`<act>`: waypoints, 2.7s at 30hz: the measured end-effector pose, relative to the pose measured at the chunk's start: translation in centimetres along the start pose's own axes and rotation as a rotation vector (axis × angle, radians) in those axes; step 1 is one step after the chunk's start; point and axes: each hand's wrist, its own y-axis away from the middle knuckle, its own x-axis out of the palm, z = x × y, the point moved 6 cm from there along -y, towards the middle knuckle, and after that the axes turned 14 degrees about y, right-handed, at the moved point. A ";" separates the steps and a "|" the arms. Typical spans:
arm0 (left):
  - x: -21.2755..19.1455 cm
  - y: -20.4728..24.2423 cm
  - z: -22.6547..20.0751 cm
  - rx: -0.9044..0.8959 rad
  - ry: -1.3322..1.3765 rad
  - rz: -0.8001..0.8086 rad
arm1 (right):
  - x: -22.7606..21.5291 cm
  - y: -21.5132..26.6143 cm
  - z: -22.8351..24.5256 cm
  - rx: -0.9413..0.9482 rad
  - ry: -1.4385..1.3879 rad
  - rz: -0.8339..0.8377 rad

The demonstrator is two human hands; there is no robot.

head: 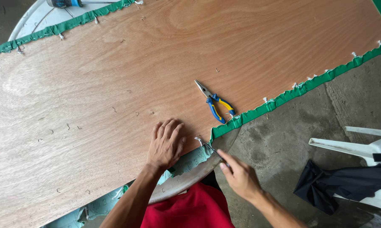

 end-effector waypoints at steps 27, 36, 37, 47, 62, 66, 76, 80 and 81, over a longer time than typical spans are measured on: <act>15.9 6.7 -1.4 -1.184 1.406 -0.490 | 0.6 -6.3 -2.0 0.673 -0.881 1.098; 15.4 7.0 -0.1 -1.084 1.278 -0.330 | 2.9 -4.4 -2.2 0.688 -0.923 1.268; 15.3 6.8 -0.1 -1.077 1.283 -0.331 | 3.2 -4.7 -2.3 0.668 -0.951 1.267; 16.1 6.9 0.8 -0.989 1.407 -0.297 | 9.3 0.2 -4.5 0.774 -1.041 0.985; 16.0 6.8 1.2 -0.985 1.346 -0.304 | 6.0 1.3 -2.2 0.802 -1.126 1.213; 16.0 6.9 1.1 -1.008 1.362 -0.293 | 5.6 -1.5 -1.9 0.744 -1.184 1.332; 14.5 6.1 0.4 -0.991 1.405 -0.233 | 3.9 -1.7 -2.0 0.714 -1.219 1.598; 14.1 6.1 0.2 -0.984 1.384 -0.215 | 4.5 -1.5 -1.5 0.696 -1.340 1.570; 14.0 6.1 0.3 -0.987 1.393 -0.226 | 4.9 -1.7 -1.6 0.690 -1.342 1.569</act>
